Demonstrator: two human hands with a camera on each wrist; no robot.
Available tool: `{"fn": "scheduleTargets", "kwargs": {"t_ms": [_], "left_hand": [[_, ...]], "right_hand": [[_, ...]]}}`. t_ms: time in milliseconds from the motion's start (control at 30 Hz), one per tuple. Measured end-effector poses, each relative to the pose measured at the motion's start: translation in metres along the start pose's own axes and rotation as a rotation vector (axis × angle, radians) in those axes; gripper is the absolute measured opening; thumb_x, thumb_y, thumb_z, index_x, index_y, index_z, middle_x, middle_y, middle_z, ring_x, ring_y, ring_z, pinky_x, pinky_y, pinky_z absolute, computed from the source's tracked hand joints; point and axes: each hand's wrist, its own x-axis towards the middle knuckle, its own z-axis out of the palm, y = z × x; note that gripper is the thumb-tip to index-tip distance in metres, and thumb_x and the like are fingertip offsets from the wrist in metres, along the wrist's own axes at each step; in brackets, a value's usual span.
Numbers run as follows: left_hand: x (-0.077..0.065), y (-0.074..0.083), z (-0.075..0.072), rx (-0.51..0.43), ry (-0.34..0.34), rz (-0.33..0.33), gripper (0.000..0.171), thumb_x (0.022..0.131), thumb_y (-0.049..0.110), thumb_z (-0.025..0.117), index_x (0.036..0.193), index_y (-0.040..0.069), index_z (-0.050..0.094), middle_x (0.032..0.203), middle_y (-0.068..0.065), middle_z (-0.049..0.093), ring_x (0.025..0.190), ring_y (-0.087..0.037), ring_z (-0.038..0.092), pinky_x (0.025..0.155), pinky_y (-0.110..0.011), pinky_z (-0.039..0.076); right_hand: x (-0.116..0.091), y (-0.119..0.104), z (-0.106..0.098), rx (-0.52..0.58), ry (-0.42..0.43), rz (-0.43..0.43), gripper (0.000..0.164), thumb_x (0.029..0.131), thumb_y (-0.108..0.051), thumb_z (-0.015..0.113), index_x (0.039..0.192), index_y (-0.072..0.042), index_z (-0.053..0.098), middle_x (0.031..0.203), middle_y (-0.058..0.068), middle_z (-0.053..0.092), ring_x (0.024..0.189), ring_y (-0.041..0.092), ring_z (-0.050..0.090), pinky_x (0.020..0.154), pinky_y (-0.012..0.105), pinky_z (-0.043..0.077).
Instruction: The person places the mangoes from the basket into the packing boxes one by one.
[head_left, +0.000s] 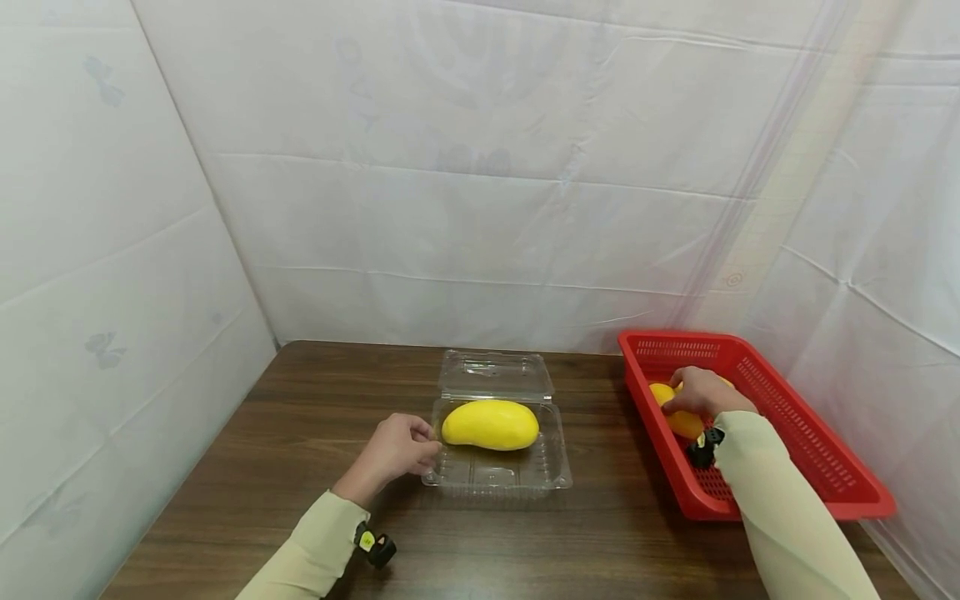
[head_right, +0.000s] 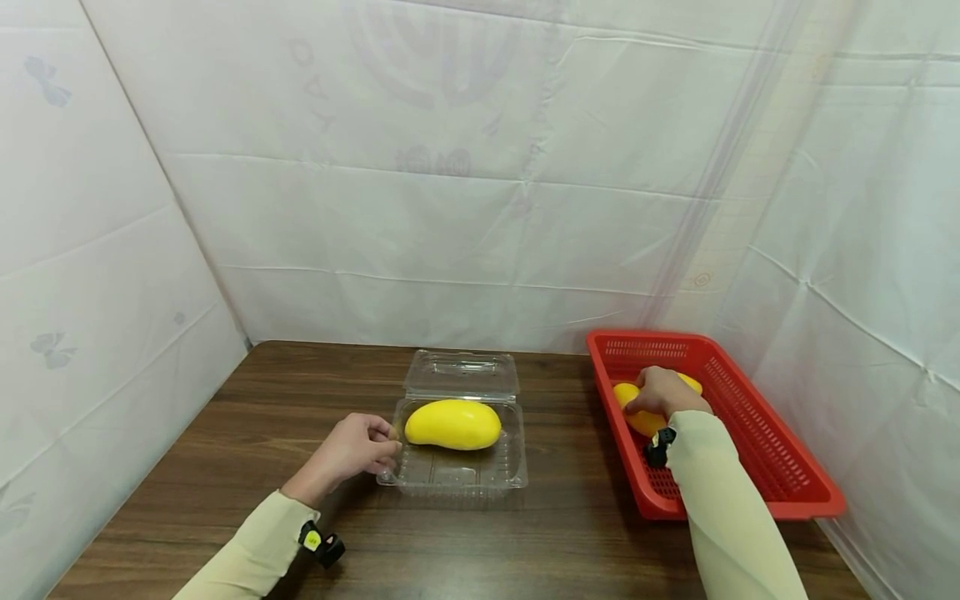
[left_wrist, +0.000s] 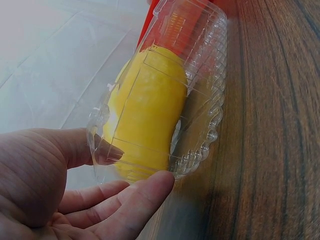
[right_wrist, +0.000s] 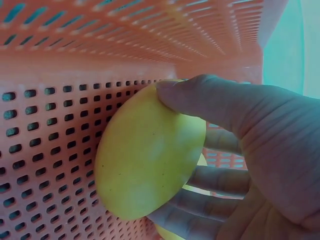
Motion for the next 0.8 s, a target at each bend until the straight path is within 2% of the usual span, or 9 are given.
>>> {"fn": "scheduleTargets", "kwargs": {"t_ms": [200,433,633,800], "left_hand": [[0.0,0.0,0.0,0.003,0.0,0.002,0.018,0.089,0.004,0.075,0.103,-0.005,0.069,0.087,-0.013,0.071,0.065,-0.016,0.071,0.061,-0.032,0.064],[0.0,0.0,-0.001,0.007,-0.002,0.002,0.018,0.089,0.005,0.075,0.103,-0.004,0.069,0.087,-0.013,0.07,0.064,-0.016,0.07,0.06,-0.032,0.064],[-0.001,0.001,-0.001,0.011,-0.004,-0.003,0.016,0.089,0.005,0.075,0.102,-0.004,0.069,0.086,-0.013,0.07,0.063,-0.016,0.07,0.06,-0.031,0.064],[-0.001,0.002,0.0,0.008,-0.003,-0.005,0.017,0.089,0.005,0.075,0.102,-0.004,0.069,0.086,-0.013,0.071,0.063,-0.016,0.07,0.06,-0.031,0.064]], "right_hand": [[0.002,0.001,0.0,0.031,-0.015,0.001,0.074,0.077,-0.041,0.085,0.133,0.001,0.059,0.121,0.021,0.067,0.1,0.03,0.06,0.087,0.048,0.059],[0.002,-0.001,0.0,0.016,-0.018,-0.006,0.075,0.078,-0.038,0.085,0.134,0.003,0.057,0.122,0.023,0.065,0.1,0.031,0.06,0.087,0.049,0.06],[-0.004,0.0,-0.001,0.02,-0.015,-0.026,0.075,0.078,-0.035,0.086,0.135,0.004,0.057,0.124,0.025,0.064,0.098,0.03,0.06,0.08,0.042,0.062],[-0.008,0.004,-0.005,-0.013,0.0,-0.061,0.071,0.077,-0.035,0.085,0.129,0.006,0.06,0.114,0.021,0.068,0.092,0.026,0.06,0.077,0.038,0.062]]}}
